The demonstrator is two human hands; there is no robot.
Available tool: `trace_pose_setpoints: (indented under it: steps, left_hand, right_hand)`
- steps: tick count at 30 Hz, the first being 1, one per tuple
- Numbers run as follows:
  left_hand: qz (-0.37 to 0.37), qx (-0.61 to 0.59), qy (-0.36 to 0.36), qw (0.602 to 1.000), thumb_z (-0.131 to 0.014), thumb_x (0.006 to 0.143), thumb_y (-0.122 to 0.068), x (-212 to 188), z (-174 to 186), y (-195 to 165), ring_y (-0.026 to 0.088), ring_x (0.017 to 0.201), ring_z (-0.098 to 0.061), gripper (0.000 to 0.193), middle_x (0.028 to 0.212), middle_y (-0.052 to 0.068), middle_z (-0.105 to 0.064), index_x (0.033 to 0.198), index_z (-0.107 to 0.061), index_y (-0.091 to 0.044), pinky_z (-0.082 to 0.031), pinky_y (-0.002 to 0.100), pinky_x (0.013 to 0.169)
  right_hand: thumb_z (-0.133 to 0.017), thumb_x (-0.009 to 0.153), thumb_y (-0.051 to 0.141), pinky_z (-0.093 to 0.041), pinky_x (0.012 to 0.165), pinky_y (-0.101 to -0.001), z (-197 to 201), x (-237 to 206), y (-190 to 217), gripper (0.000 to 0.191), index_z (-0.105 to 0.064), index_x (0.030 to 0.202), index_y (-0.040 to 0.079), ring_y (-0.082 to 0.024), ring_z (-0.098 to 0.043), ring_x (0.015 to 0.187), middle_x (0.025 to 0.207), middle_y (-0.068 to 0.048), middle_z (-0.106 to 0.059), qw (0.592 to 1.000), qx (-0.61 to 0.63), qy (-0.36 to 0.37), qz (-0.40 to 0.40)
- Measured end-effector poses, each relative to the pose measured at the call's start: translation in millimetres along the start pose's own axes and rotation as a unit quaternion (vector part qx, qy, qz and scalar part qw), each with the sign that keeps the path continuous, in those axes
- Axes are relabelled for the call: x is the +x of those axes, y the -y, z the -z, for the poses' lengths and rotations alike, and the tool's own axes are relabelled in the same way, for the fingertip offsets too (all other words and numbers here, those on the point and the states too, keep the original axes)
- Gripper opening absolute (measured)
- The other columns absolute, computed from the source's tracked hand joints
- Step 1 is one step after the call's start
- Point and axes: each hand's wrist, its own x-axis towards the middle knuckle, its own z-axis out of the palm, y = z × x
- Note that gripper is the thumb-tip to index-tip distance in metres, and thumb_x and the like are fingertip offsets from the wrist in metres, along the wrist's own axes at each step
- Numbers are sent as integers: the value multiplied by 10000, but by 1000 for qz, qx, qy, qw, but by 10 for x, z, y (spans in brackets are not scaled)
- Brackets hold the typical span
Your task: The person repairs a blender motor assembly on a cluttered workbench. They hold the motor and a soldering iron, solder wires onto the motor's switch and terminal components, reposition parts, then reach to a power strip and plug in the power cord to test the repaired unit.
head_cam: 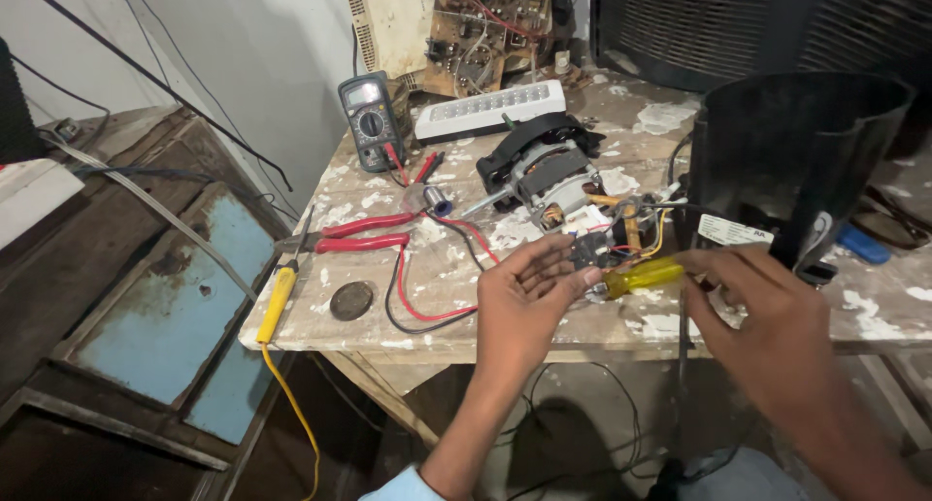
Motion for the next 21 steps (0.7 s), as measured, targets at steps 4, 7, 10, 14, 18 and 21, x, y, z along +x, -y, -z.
trace_pose_setpoints:
  steps: [4, 7, 10, 14, 18, 21]
  left_hand:
    - [6, -41, -3, 999, -798, 822, 29, -5, -62, -38, 126, 942, -713, 423, 1049, 108, -736, 1218, -667, 92, -610, 260, 831]
    - [-46, -6, 10, 999, -801, 841, 20, 7, -112, -113, 127, 938, -722, 414, 1064, 114, -744, 1230, -680, 91, -608, 267, 847]
    - [-99, 99, 14, 990, -821, 853, 0, 14, -129, -185, 119, 921, -717, 389, 1048, 112, -760, 1218, -711, 73, -616, 268, 869]
    - [-69, 97, 13, 993, -810, 838, -34, -49, -84, -231, 101, 912, -718, 381, 1046, 76, -754, 1195, -695, 32, -611, 259, 810]
    - [-17, 93, -29, 995, -813, 828, -66, -204, 13, -207, 97, 844, -712, 374, 954, 81, -757, 1179, -705, 4, -603, 257, 737]
    - [-53, 119, -52, 990, -806, 870, -83, -303, 34, -177, 93, 870, -717, 304, 989, 75, -783, 1147, -740, 23, -600, 251, 762]
  right_hand:
    - [-781, 829, 60, -571, 696, -313, -32, -49, -75, 285, -738, 1111, 58, -192, -699, 778, 984, -94, -717, 1000, 16, 1, -21]
    - [-790, 815, 65, -574, 696, -334, -56, -100, -116, 275, -740, 1086, 55, -211, -704, 784, 973, -97, -716, 999, 21, 14, -29]
    - [-785, 804, 61, -584, 731, -352, -79, -162, -133, 237, -743, 1038, 63, -240, -716, 836, 981, -91, -721, 1000, 14, 23, 8]
    - [-783, 778, 58, -583, 753, -374, -89, -253, -115, 247, -749, 1023, 69, -277, -713, 866, 981, -93, -717, 999, -6, 10, 30]
    - [-783, 814, 75, -581, 758, -361, -38, -322, -83, 221, -737, 1030, 66, -259, -715, 864, 993, -89, -717, 1000, -4, -9, 13]
    - [-789, 817, 81, -573, 741, -363, 30, -360, -48, 227, -740, 1038, 66, -252, -713, 836, 981, -90, -718, 1000, -18, -1, -16]
